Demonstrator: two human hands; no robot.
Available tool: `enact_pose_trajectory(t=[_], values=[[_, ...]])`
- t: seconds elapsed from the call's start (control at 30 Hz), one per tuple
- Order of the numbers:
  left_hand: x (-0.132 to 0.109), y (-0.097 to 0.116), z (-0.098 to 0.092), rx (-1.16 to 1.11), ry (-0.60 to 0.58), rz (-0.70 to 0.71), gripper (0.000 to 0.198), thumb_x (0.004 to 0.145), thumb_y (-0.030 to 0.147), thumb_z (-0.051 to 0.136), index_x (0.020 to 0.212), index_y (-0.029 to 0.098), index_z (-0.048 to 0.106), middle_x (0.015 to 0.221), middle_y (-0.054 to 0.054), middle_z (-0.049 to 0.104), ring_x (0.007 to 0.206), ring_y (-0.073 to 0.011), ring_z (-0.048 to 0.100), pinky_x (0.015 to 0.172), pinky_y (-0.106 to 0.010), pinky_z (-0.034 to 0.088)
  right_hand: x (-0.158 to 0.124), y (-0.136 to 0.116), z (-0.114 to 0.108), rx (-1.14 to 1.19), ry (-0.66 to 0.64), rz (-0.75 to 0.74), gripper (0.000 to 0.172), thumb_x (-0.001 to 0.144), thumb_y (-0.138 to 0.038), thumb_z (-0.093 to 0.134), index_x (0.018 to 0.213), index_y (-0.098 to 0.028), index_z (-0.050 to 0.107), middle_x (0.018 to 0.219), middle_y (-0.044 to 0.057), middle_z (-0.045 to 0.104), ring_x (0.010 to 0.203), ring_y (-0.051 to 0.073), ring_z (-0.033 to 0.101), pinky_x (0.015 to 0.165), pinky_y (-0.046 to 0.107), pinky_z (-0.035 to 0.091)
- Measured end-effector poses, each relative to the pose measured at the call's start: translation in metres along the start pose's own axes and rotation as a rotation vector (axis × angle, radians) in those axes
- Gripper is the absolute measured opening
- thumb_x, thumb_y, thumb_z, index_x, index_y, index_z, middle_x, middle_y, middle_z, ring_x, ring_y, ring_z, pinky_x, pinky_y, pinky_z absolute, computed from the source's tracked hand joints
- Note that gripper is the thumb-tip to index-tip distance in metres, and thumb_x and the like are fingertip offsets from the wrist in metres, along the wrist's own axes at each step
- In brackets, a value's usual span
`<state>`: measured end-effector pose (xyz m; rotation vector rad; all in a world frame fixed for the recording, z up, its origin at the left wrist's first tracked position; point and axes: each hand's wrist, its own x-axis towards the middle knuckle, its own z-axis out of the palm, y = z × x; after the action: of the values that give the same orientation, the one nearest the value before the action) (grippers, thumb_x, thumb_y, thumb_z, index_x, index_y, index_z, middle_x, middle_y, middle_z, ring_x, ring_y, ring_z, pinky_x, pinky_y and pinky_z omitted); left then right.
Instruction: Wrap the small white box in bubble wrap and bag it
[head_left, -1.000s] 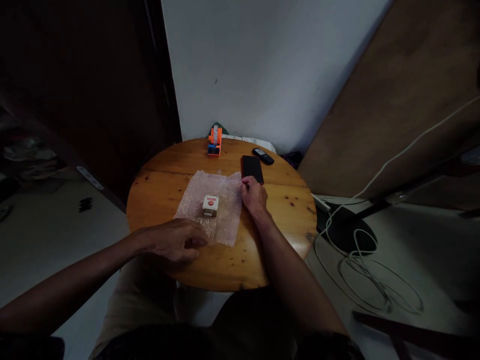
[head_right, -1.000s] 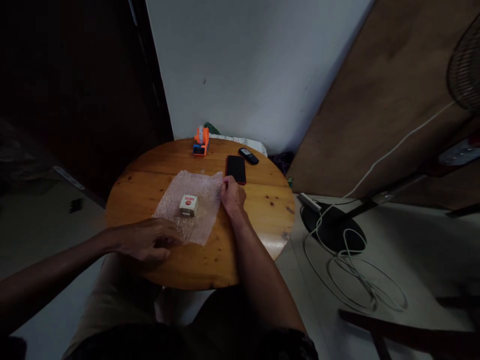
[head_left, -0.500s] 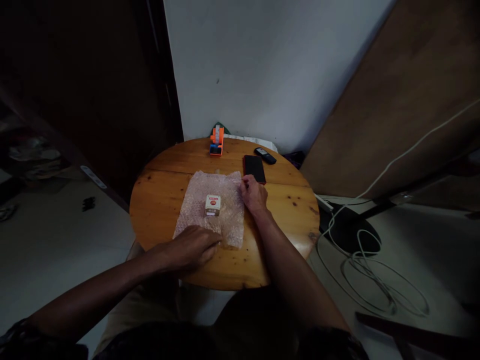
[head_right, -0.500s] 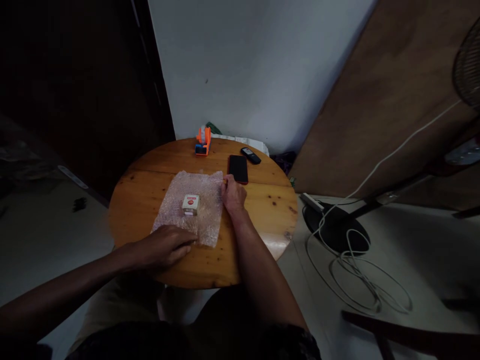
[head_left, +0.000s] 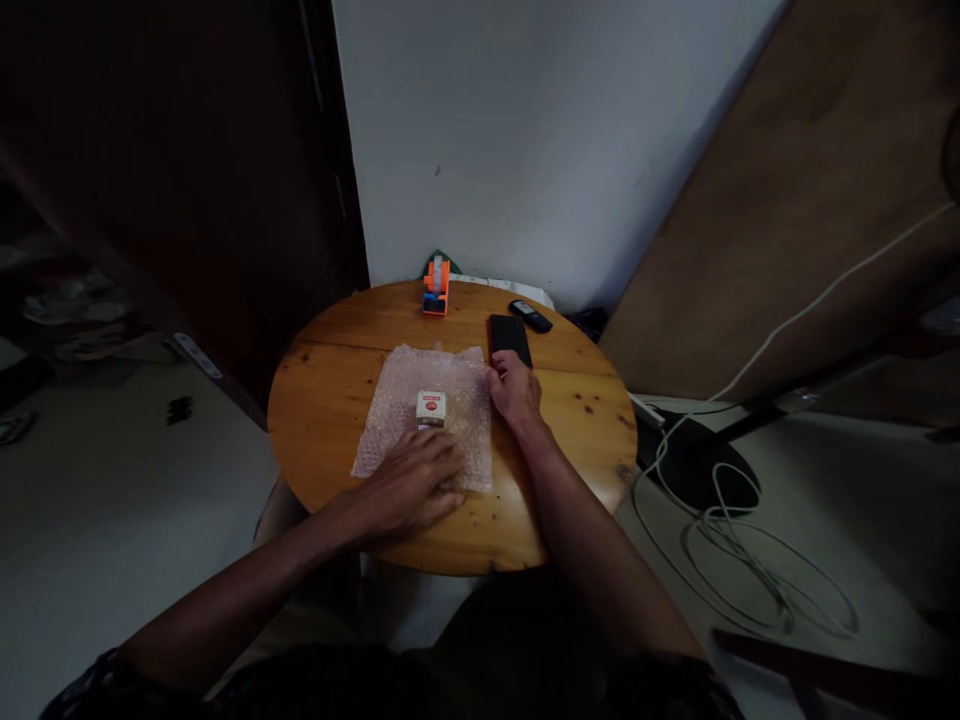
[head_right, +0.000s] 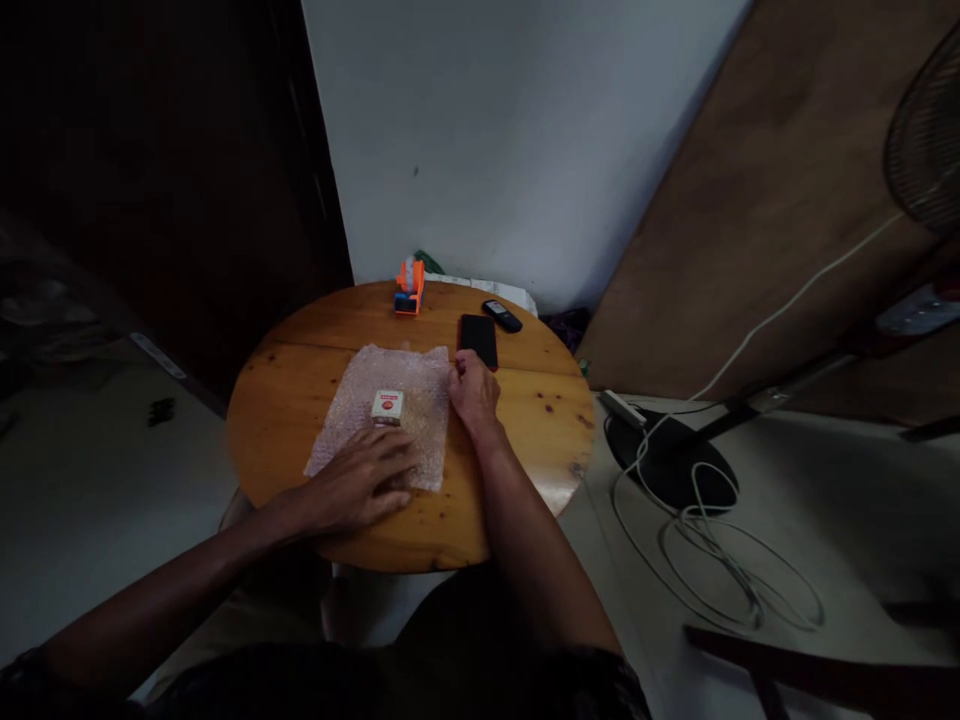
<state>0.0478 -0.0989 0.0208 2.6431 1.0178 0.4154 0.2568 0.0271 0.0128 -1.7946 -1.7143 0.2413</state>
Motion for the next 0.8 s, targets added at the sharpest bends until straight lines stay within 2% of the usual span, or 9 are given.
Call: enact_pose_trajectory(t=[0.1, 0.13, 0.2, 0.27, 0.33, 0.43, 0.6, 0.67, 0.8], values=[[-0.005, 0.0, 0.002, -0.022, -0.022, -0.006, 0.045, 0.095, 0.042, 0.056, 0.135, 0.023, 0.059, 0.145, -0.011, 0.055, 0.138, -0.0315, 0.043, 0.117, -0.054, 0.031, -0.006, -0.019, -0.021, 0.088, 0.029, -0.135, 0.03, 0.089, -0.022, 0.052, 0.115, -0.019, 0.066, 0.107, 0.008, 0.073, 0.094, 0.021, 0.067, 0.082, 0.031, 0.05], [-0.007, 0.0, 0.004, -0.028, -0.019, -0.005, 0.047, 0.095, 0.044, 0.055, 0.136, 0.023, 0.059, 0.146, -0.011, 0.055, 0.139, -0.032, 0.042, 0.119, -0.055, 0.028, -0.011, -0.027, -0.028, 0.124, -0.02, -0.209, 0.03, 0.088, -0.023, 0.053, 0.116, -0.018, 0.065, 0.108, 0.008, 0.073, 0.091, 0.02, 0.067, 0.08, 0.03, 0.05], [-0.009, 0.0, 0.008, -0.038, -0.003, -0.008, 0.05, 0.093, 0.048, 0.058, 0.137, 0.023, 0.059, 0.147, -0.011, 0.053, 0.141, -0.0333, 0.04, 0.121, -0.057, 0.022, -0.021, -0.045, -0.038, 0.171, -0.214, -0.386, 0.036, 0.087, -0.027, 0.059, 0.122, -0.019, 0.064, 0.116, 0.008, 0.072, 0.093, 0.019, 0.067, 0.081, 0.03, 0.051], [-0.009, 0.001, 0.012, -0.047, 0.013, -0.025, 0.055, 0.09, 0.05, 0.061, 0.137, 0.023, 0.058, 0.151, -0.012, 0.05, 0.143, -0.0351, 0.037, 0.123, -0.06, 0.017, -0.032, -0.061, -0.041, 0.124, -0.389, -0.517, 0.049, 0.083, -0.031, 0.067, 0.131, -0.02, 0.06, 0.128, 0.009, 0.068, 0.107, 0.023, 0.066, 0.089, 0.033, 0.051], [-0.009, 0.001, 0.016, -0.058, 0.017, -0.044, 0.06, 0.089, 0.052, 0.062, 0.141, 0.022, 0.056, 0.155, -0.014, 0.045, 0.145, -0.037, 0.034, 0.123, -0.062, 0.016, -0.041, -0.071, -0.036, 0.009, -0.494, -0.592, 0.059, 0.081, -0.032, 0.072, 0.137, -0.019, 0.056, 0.135, 0.012, 0.064, 0.119, 0.026, 0.061, 0.1, 0.038, 0.048], [-0.009, 0.002, 0.018, -0.069, 0.022, -0.045, 0.066, 0.089, 0.054, 0.061, 0.146, 0.022, 0.051, 0.158, -0.016, 0.04, 0.146, -0.0389, 0.031, 0.122, -0.065, 0.016, -0.049, -0.076, -0.029, -0.182, -0.51, -0.626, 0.061, 0.083, -0.033, 0.072, 0.14, -0.018, 0.054, 0.138, 0.014, 0.062, 0.128, 0.029, 0.056, 0.107, 0.043, 0.041], [-0.009, 0.004, 0.019, -0.068, 0.043, -0.06, 0.071, 0.085, 0.055, 0.066, 0.146, 0.021, 0.051, 0.155, -0.016, 0.043, 0.146, -0.0404, 0.03, 0.122, -0.067, 0.014, -0.049, -0.074, -0.031, -0.401, -0.484, -0.575, 0.06, 0.085, -0.036, 0.072, 0.14, -0.017, 0.055, 0.134, 0.017, 0.065, 0.128, 0.034, 0.054, 0.104, 0.047, 0.038], [-0.008, 0.005, 0.02, -0.077, 0.053, -0.076, 0.069, 0.084, 0.054, 0.067, 0.143, 0.023, 0.054, 0.153, -0.014, 0.045, 0.145, -0.0396, 0.032, 0.122, -0.066, 0.016, -0.047, -0.069, -0.033, -0.426, -0.49, -0.544, 0.055, 0.087, -0.038, 0.071, 0.135, -0.017, 0.058, 0.129, 0.018, 0.068, 0.126, 0.033, 0.056, 0.102, 0.046, 0.037], [-0.005, 0.007, 0.023, -0.067, 0.076, -0.099, 0.065, 0.082, 0.057, 0.068, 0.137, 0.024, 0.06, 0.15, -0.013, 0.047, 0.143, -0.0385, 0.035, 0.122, -0.064, 0.016, -0.042, -0.054, -0.029, -0.341, -0.472, -0.504, 0.045, 0.087, -0.042, 0.07, 0.126, -0.02, 0.064, 0.121, 0.012, 0.072, 0.119, 0.03, 0.061, 0.098, 0.041, 0.039]])
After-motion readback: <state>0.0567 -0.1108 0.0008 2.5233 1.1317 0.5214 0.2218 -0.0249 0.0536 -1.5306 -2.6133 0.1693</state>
